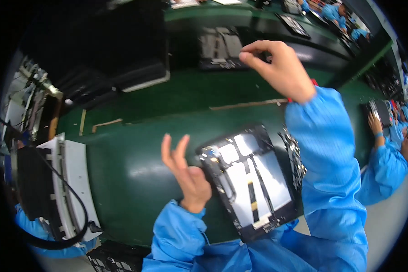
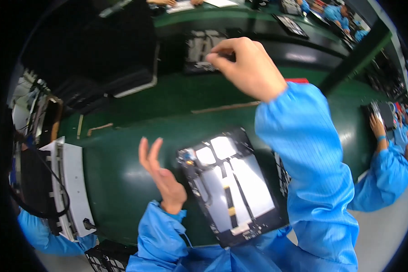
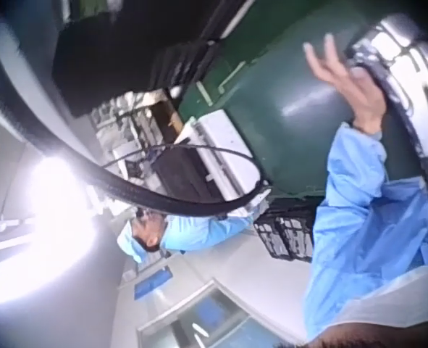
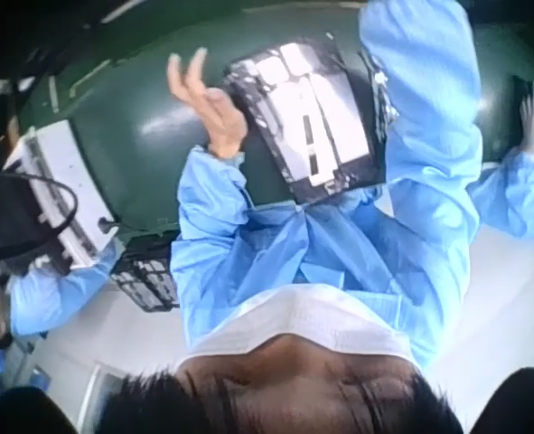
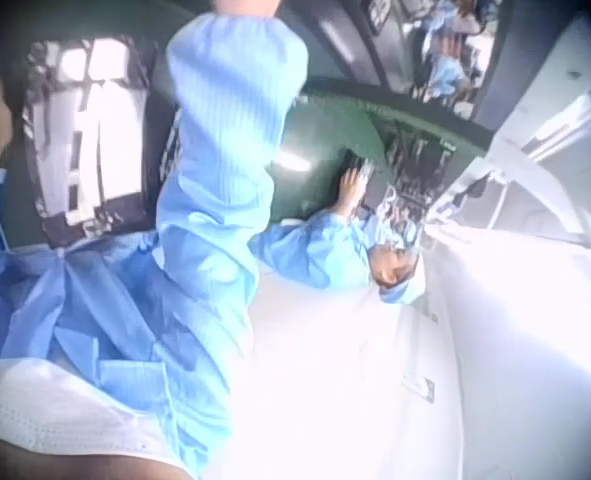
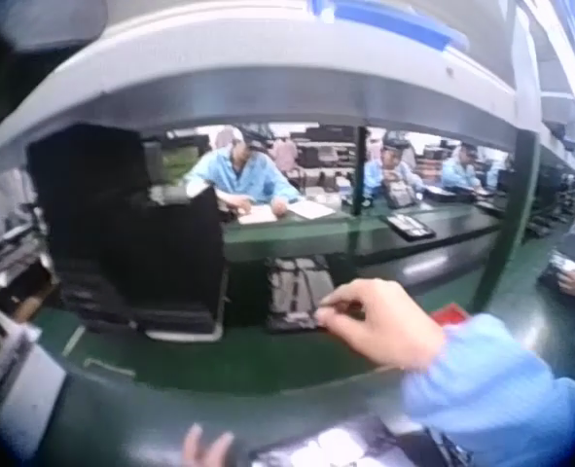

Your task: The person assembles internal cables and electronic components into a tablet device by hand, using a pick tool to manipulate the ribbon cables and other small parts.

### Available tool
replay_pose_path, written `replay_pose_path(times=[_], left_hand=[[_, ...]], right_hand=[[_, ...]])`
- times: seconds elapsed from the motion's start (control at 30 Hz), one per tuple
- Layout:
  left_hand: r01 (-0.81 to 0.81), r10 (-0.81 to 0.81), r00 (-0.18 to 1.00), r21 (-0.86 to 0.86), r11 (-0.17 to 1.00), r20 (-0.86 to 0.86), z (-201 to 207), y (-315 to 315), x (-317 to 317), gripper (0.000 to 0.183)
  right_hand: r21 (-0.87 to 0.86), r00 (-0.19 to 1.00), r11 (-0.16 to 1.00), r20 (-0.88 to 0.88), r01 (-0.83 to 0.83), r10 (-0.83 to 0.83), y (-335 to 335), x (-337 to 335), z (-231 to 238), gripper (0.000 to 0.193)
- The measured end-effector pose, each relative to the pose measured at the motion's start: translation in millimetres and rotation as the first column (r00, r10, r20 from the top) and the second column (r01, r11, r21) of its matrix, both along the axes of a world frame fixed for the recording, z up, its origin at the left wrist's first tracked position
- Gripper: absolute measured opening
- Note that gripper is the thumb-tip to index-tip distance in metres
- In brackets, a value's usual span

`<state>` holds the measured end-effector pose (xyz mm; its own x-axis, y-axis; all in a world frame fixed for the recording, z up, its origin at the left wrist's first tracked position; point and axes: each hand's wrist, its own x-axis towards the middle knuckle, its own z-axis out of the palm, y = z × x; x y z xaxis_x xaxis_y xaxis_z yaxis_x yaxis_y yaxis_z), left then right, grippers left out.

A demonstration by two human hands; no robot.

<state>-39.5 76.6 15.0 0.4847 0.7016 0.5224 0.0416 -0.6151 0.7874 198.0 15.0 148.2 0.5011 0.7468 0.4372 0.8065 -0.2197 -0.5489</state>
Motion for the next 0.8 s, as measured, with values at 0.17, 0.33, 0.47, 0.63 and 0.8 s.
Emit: replay_pose_path(times=[0.17, 0.33, 0.47, 0.63, 0.8], left_hand=[[-0.005, 0.003, 0.999, -0.044, 0.999, -0.035, -1.6, -9.2, 5.8, 0.067], [0.013, -0.012, 1.000, -0.103, 0.995, 0.014, -1.8, -20.8, 9.0, 0.055], [-0.024, 0.019, 0.999, -0.182, 0.983, -0.025, -2.3, -32.6, 3.9, 0.047], [-0.018, 0.007, 0.998, -0.201, 0.979, -0.056, 7.0, -52.9, -14.4, 0.040], [0.038, -0.050, 0.998, -0.333, 0.942, -0.029, 21.2, -81.2, -44.0, 0.034]], right_hand=[[-0.360, 0.994, 0.933, -0.097, 0.014, -0.052, -134.9, -81.5, 27.8, 0.020], [-0.546, 0.913, 0.786, -0.090, 0.289, -0.398, -239.4, -88.6, -42.0, 0.016], [-0.576, 0.885, 0.743, -0.071, 0.340, -0.460, -271.0, -81.6, -86.6, 0.014], [-0.504, 0.862, 0.835, -0.299, 0.221, -0.409, -284.4, -67.8, -101.6, 0.014], [-0.426, 0.711, 0.904, -0.632, 0.015, -0.309, -279.0, -64.1, -69.2, 0.014]])
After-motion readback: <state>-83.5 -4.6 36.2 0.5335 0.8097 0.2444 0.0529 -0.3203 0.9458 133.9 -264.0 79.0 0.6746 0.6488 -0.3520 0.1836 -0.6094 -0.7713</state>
